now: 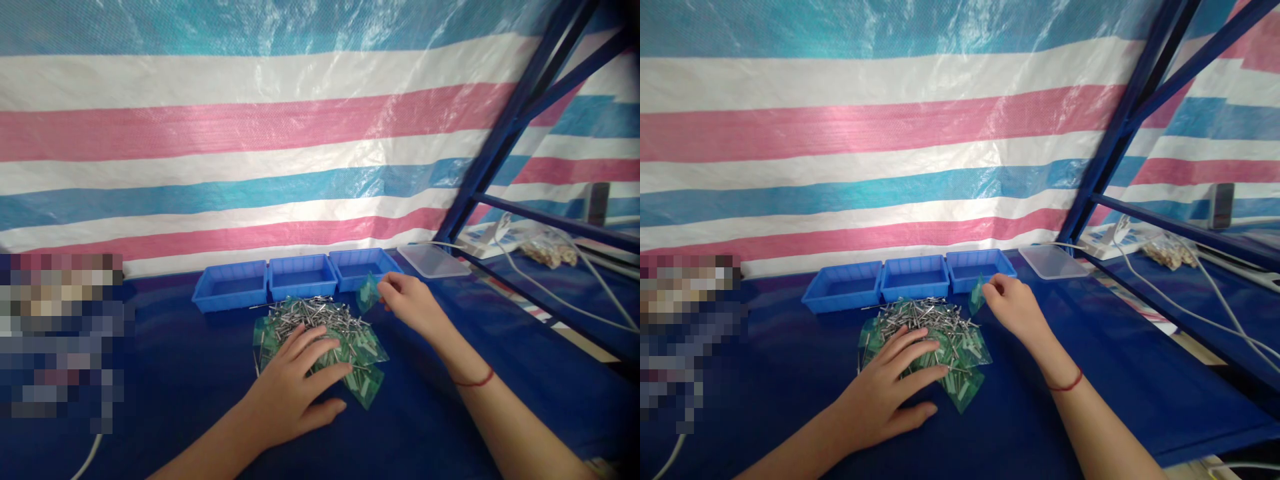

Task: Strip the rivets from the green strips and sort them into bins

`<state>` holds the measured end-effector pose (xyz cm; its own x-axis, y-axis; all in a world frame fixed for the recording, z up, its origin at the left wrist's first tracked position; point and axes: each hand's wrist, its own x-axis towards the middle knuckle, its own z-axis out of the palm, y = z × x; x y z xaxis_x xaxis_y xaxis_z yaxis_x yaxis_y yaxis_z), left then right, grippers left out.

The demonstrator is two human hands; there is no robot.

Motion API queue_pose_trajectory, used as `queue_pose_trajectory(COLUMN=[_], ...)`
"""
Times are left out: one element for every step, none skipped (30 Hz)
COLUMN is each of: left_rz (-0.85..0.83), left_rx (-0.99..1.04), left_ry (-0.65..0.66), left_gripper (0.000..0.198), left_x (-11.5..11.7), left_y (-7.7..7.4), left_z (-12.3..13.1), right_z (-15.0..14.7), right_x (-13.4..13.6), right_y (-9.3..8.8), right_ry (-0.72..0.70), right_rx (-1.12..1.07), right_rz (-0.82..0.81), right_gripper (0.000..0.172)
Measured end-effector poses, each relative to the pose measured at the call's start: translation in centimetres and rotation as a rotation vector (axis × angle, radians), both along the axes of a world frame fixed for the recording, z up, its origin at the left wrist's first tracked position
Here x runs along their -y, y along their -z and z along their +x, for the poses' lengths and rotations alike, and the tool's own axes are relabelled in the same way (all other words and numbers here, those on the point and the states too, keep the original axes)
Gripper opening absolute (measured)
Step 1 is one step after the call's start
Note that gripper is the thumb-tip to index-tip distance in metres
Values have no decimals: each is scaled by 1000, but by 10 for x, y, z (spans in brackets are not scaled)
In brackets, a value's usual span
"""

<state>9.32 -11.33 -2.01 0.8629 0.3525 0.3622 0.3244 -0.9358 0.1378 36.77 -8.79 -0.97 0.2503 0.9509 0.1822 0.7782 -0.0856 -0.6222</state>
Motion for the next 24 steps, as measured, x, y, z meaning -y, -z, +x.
queue_pose_trajectory(left_rz=[2, 2, -6, -21, -44, -76, -121, -175, -241, -314, -392, -468, -540, -605, -661, -705, -738, -758, -765, -765, -763, -763, -764, -768], left_rx=[31, 73, 121, 175, 229, 281, 326, 366, 395, 413, 425, 438, 454, 476, 506, 544, 582, 617, 647, 667, 675, 672, 665, 658], left_ry=[-7, -26, -61, -110, -169, -234, -295, -344, -379, -399, -407, -411, -409, -407, -404, -402, -405, -414, -431, -450, -467, -479, -485, -488], left_gripper=[37, 36, 35, 35, 36, 38, 40, 42, 42, 41, 39, 37, 35, 33, 32, 32, 30, 29, 29, 29, 29, 29, 30, 30], left_x=[-2, -3, -6, -8, -10, -13, -15, -17, -19, -21, -22, -23, -24, -24, -24, -24, -25, -25, -25, -26, -27, -27, -28, -29], left_y=[-1, -2, -3, -4, -5, -5, -5, -5, -4, -3, -2, -1, 0, 1, 1, 2, 2, 3, 3, 3, 3, 3, 3, 3], left_z=[-1, -2, -4, -5, -7, -9, -11, -13, -15, -16, -17, -18, -18, -18, -17, -17, -16, -16, -16, -16, -16, -17, -17, -17], right_z=[-1, -3, -6, -10, -16, -23, -30, -38, -46, -54, -61, -66, -71, -75, -78, -80, -81, -82, -83, -84, -84, -85, -86, -87], right_x=[2, 4, 5, 7, 8, 8, 8, 8, 8, 7, 6, 4, 2, 1, -1, -2, -2, -3, -2, -2, -1, 1, 2, 3], right_y=[-3, -7, -11, -15, -20, -25, -30, -36, -41, -46, -50, -53, -54, -53, -51, -47, -43, -37, -31, -25, -20, -16, -14, -12], right_ry=[-7, -34, -83, -158, -247, -339, -430, -512, -579, -637, -681, -715, -740, -754, -760, -756, -744, -729, -712, -701, -691, -684, -677, -668], right_rx=[-52, -118, -193, -272, -349, -420, -480, -528, -570, -609, -641, -666, -682, -688, -692, -701, -718, -743, -770, -789, -797, -793, -781, -768], right_rz=[59, 111, 147, 157, 148, 123, 87, 48, 13, -18, -42, -63, -79, -89, -92, -86, -73, -55, -35, -20, -4, 14, 30, 45], right_gripper=[20, 19, 17, 15, 14, 13, 12, 11, 10, 11, 11, 11, 11, 11, 10, 10, 9, 9, 11, 14, 18, 21, 24, 26])
